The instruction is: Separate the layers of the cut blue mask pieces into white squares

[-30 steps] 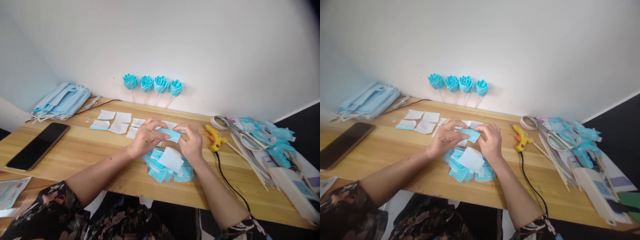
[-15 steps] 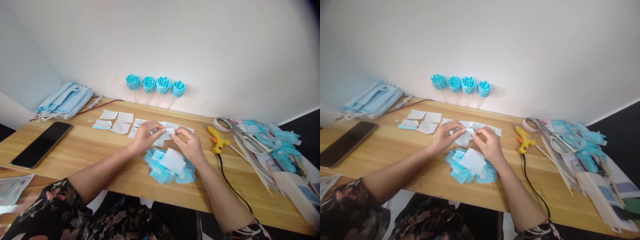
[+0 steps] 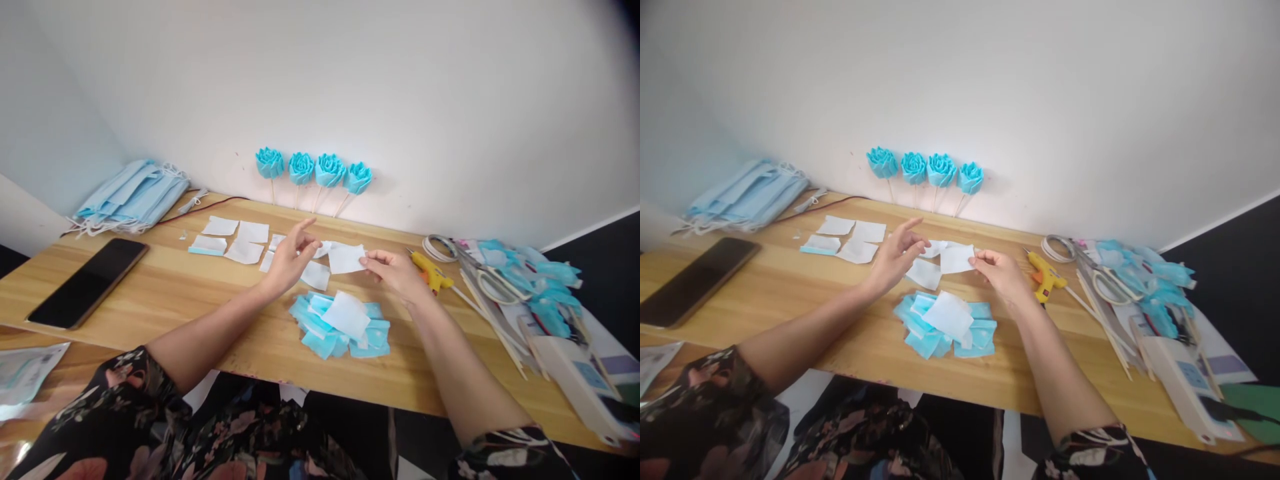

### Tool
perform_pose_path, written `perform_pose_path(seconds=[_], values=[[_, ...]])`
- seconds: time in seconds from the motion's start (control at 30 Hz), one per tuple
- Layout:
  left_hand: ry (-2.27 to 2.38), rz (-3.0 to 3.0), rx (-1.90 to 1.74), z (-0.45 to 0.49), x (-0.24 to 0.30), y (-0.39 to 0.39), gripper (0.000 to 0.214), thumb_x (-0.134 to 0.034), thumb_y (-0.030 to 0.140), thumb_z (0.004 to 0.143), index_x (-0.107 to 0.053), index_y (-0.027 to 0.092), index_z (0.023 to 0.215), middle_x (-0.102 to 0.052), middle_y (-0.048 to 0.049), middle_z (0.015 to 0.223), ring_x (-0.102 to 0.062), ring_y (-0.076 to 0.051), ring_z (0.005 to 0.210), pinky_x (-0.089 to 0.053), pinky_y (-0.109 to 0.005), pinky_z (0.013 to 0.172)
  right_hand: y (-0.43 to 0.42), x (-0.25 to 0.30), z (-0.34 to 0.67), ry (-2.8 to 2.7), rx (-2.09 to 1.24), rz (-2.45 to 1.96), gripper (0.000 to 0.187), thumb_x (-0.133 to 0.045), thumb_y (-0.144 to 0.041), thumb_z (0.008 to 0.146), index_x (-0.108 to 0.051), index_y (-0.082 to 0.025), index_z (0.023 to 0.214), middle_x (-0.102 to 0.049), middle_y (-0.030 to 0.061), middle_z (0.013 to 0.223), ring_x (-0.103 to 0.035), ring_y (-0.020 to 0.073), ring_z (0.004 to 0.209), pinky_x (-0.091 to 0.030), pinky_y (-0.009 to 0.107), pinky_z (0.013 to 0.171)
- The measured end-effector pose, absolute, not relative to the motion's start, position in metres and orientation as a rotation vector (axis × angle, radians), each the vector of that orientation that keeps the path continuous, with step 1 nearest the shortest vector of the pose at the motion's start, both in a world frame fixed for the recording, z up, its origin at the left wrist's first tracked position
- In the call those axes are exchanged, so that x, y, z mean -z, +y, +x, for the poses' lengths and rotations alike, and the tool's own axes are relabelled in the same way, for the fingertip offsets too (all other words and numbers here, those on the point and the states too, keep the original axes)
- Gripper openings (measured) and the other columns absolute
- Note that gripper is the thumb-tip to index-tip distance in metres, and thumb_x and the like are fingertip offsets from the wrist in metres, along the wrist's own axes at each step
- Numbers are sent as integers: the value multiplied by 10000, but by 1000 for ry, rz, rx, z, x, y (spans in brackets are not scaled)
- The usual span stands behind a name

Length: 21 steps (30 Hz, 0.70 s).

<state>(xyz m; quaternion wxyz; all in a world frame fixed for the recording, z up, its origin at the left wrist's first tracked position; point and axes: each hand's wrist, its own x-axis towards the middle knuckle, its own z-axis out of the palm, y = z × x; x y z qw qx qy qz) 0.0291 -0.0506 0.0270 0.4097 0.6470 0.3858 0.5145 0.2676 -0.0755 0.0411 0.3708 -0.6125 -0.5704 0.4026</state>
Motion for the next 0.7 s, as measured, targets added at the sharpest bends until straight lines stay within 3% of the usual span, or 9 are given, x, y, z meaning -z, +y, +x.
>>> perform_pose_path(seconds=[0.17,0.3,0.47,0.7], values=[[1022,1812,-1096,29,-27,-51,332,-500,170,879,-625,156,1187,-721,-16,839,-650,-137,760,-488,-259,721,-86,-34,278,-1429,-987,-1690,277,-692,-418,709,-720,-173,836,-633,-6,642,-510,121,558,-358,262,523],[1042,2244,-784,27,-24,-51,271,-480,162,894,-722,201,1012,-756,-23,891,-679,-174,808,-494,-288,746,-99,-20,283,-1353,-983,-1718,428,-716,-395,685,-678,-177,1052,-682,2,703,-549,135,562,-388,257,508],[818,2709,-472,18,-29,-50,305,-559,74,813,-718,188,1046,-742,-77,1036,-662,-240,985,-471,-365,870,-105,-8,284,-1422,-895,-1730,473,-693,-378,734,-623,-203,1168,-690,-15,689,-605,156,589,-420,256,518],[903,2848,-311,14,-29,-46,215,-644,151,776,-722,175,976,-713,-89,904,-652,-272,919,-437,-376,808,-101,-13,273,-1552,-805,-1781,444,-646,-354,774,-620,-210,1193,-712,-10,714,-596,157,598,-446,286,586]])
